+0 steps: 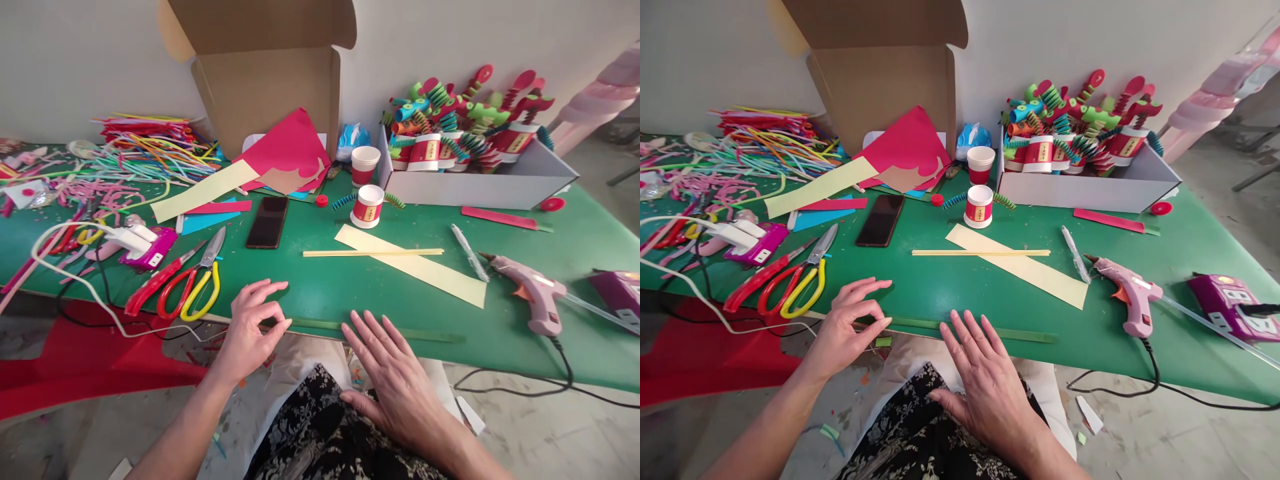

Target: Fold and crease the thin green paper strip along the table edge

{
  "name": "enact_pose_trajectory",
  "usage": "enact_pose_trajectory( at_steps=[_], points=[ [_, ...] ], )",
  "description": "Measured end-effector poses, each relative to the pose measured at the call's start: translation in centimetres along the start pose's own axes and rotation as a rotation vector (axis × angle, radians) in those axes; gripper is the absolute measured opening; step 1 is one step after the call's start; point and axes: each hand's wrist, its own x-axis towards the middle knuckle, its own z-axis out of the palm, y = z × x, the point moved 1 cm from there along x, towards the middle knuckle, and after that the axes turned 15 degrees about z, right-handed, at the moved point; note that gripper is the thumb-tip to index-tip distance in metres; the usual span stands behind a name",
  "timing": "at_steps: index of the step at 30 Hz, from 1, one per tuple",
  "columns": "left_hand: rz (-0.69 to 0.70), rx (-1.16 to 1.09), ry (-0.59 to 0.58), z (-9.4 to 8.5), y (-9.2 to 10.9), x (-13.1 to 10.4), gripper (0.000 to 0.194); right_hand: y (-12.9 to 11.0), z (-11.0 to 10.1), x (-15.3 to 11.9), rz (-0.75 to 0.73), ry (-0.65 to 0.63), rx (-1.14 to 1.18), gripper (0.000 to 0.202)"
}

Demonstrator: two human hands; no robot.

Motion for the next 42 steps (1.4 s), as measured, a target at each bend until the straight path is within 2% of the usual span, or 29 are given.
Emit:
enact_pose_trajectory(
  at_steps=[6,11,18,25,28,30,31,33,36,39,42],
  points=[
    [-0.062,0.004,-0.061,0.3,-0.2,0.2,0.022,-0.2,0.2,0.0,0.013,0.03,-0.039,0.077],
    [-0.087,-0.031,-0.053,0.3,-0.2,0.5,0.022,-0.3,0.4,0.0,0.018,0.04,-0.061,0.075],
    [-0.074,-0.01,-0.027,0.7,0.0,0.5,0.021,-0.4,0.5,-0.1,0.058,0.017,-0.043,0.07],
    [-0.019,0.08,-0.01,0.8,-0.2,0.3,0.02,-1.0,1.0,-0.1,0.108,0.058,-0.062,0.064],
    [0.029,0.207,0.104,0.7,1.4,-0.2,0.013,-1.2,1.2,-0.1,0.121,0.062,-0.062,0.063],
    [0.118,0.312,0.197,1.1,3.5,-0.7,0.027,-1.2,1.3,-0.2,0.117,0.069,-0.059,0.062],
    [0.189,0.343,0.198,1.6,4.7,-1.0,0.035,-1.1,1.3,-0.2,0.113,0.076,-0.057,0.062],
    [0.313,0.358,0.097,3.0,7.1,-1.5,0.045,-1.0,1.4,-0.2,0.105,0.083,-0.053,0.063],
    [0.341,0.418,-0.01,5.0,9.1,-1.9,0.054,-0.8,1.4,-0.3,0.093,0.081,-0.046,0.067],
    [0.295,0.488,-0.019,5.7,9.4,-2.0,0.057,-0.7,1.5,-0.3,0.084,0.079,-0.051,0.07],
    [0.281,0.523,-0.038,5.5,9.1,-2.0,0.057,-0.8,1.5,-0.3,0.084,0.085,-0.056,0.071]
  ],
)
